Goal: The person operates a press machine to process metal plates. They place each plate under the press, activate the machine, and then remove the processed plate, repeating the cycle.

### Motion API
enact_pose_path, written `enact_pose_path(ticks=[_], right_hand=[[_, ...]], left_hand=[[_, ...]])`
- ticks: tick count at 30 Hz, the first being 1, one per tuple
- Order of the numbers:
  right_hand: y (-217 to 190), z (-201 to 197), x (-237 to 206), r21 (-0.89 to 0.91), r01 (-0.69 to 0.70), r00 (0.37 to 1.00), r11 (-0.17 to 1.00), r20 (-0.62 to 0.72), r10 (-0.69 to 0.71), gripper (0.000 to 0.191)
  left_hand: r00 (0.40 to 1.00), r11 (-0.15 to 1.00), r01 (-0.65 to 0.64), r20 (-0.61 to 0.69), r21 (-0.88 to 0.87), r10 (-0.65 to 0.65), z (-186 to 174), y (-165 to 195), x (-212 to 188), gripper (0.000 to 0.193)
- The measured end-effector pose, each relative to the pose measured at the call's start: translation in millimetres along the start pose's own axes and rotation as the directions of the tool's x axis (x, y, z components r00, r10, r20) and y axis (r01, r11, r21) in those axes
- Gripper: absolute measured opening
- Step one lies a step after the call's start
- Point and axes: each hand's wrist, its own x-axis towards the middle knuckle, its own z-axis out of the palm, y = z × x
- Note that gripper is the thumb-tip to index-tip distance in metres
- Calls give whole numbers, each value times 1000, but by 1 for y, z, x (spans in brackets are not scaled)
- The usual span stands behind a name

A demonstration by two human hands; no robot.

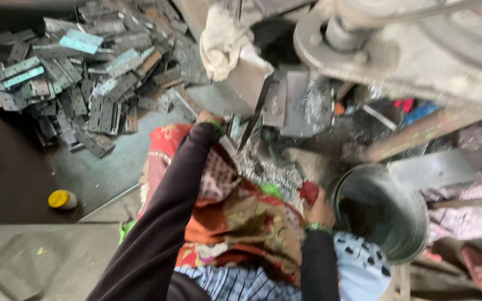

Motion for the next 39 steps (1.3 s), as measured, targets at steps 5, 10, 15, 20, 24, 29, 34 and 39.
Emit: enact_pose_path(ticks=[5, 10, 15, 20, 24, 29, 34, 39], right_hand=[[0, 2, -1, 49, 70, 995, 996, -82, -66, 81], [3, 1, -5, 31, 39, 996, 999, -83, -36, 79], [1, -1, -3, 52, 60, 995, 997, -79, -56, 79], [3, -1, 3, 14, 72, 995, 997, -69, -70, 82], [7, 3, -2, 87, 39, 998, 995, -45, -35, 77], [-17, -28, 6, -63, -33, 991, 997, 126, 41, 76], [-62, -115, 34, -318, 8, 959, 948, 270, 83, 70], [-74, -128, 25, -428, 10, 975, 904, 205, 87, 69]], left_hand=[[972, 615, 221, 122, -757, -199, 12, 30, -48, 40], [989, 692, -120, -145, -712, 22, 44, 113, -91, 52], [952, 813, 83, -196, -577, -236, 43, 198, -76, 76], [986, 931, -30, -165, -365, -33, 33, 206, -93, 79], [940, 929, -296, -243, -222, 241, 35, 200, -103, 83], [963, 964, -252, -76, 82, 258, 31, 207, -90, 91], [976, 975, -212, -33, 66, 214, 23, 219, -70, 86], [979, 979, -204, -6, 18, 204, 33, 220, -49, 94]])
